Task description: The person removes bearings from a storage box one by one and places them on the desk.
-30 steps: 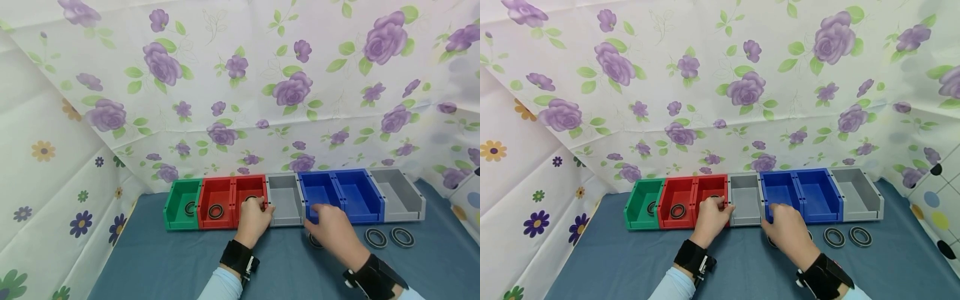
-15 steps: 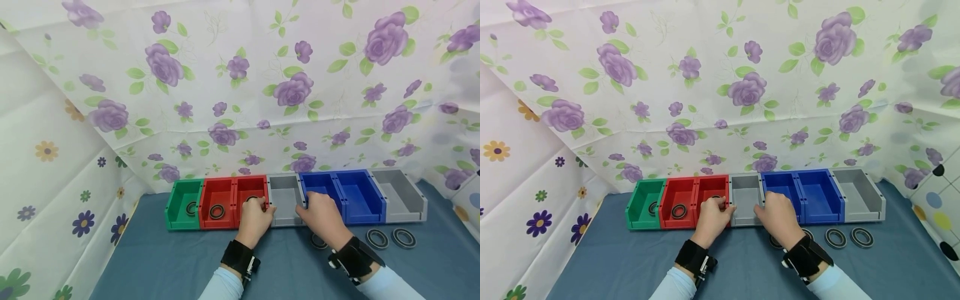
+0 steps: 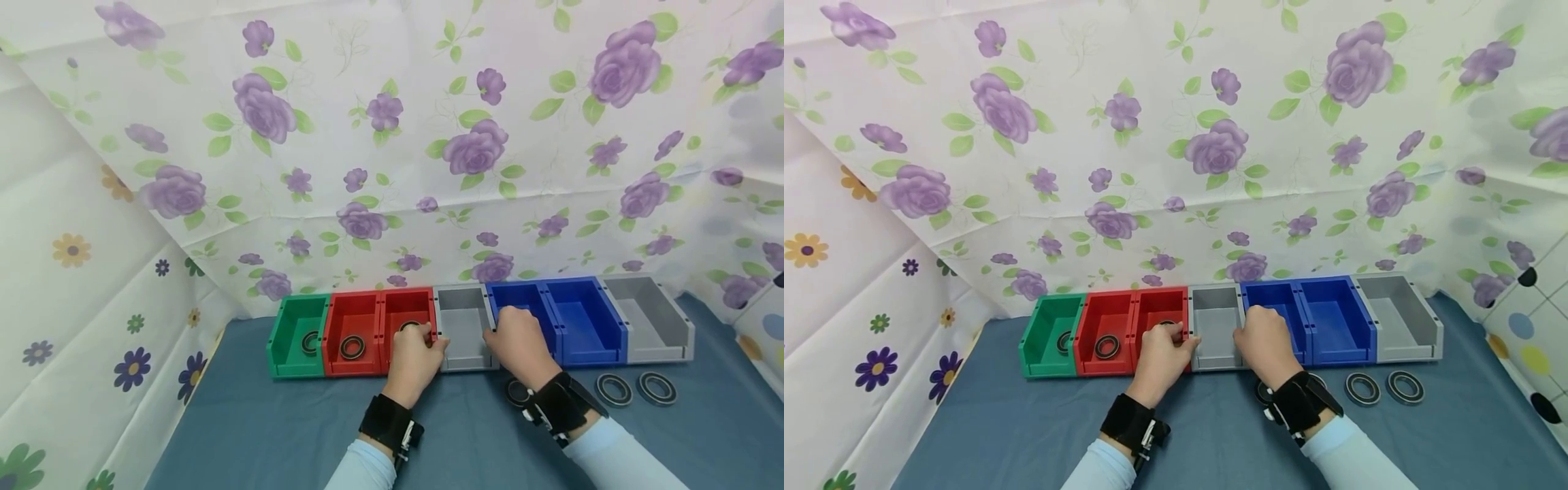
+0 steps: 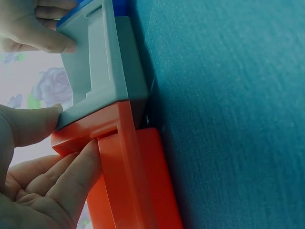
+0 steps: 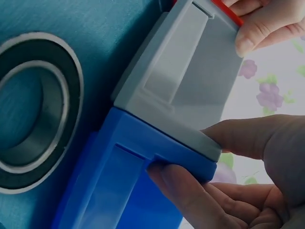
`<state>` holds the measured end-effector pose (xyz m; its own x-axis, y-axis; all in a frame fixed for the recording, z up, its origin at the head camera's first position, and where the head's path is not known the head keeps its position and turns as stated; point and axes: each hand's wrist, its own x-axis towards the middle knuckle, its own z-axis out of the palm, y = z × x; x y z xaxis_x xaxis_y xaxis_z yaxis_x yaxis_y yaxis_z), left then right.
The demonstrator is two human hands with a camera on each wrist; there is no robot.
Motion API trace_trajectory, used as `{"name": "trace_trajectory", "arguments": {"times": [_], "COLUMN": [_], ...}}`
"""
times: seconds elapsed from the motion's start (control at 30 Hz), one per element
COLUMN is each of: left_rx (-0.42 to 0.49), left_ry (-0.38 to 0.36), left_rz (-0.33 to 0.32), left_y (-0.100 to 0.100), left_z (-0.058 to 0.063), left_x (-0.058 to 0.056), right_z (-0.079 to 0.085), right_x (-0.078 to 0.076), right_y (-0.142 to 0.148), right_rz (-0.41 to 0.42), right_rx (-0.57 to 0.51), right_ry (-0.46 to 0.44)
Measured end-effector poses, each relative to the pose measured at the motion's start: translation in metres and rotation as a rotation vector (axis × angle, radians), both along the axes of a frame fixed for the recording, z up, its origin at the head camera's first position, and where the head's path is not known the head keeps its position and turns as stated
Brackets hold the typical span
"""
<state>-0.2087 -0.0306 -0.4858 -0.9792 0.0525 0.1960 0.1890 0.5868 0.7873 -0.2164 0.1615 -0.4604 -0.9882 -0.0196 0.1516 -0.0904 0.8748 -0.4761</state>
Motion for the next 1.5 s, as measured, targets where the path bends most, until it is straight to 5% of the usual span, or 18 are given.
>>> {"name": "trace_trajectory", "arguments": {"times": [0.6,0.83,1.07,1.5], "left_rx": [-0.077,-0.182,-0.173,-0.446], "left_ry": [0.005,-0.002,-0.054,-0.061], "left_rz": [-0.029,-0.035,-0.058,-0.093], "left_y": [-0.005,-0.015,-0.029,-0.025], "left_z": [0.005,0.015,0.029,0.025], "left_x": [0.0,0.0,-0.005,-0.018], "right_z": [0.01,0.01,0.015,0.012], "right_x": [-0.008,-0.012,-0.012,-0.014], "right_y": [0.002,-0.002,0.003,0.012], "right_rz": [-0.057,-0.061,-0.05,-0.044], "right_rx": [-0.067,-0.062,-0.096,-0.121], "right_ry": [-0.119,-0.128,-0.162,-0.204]}}
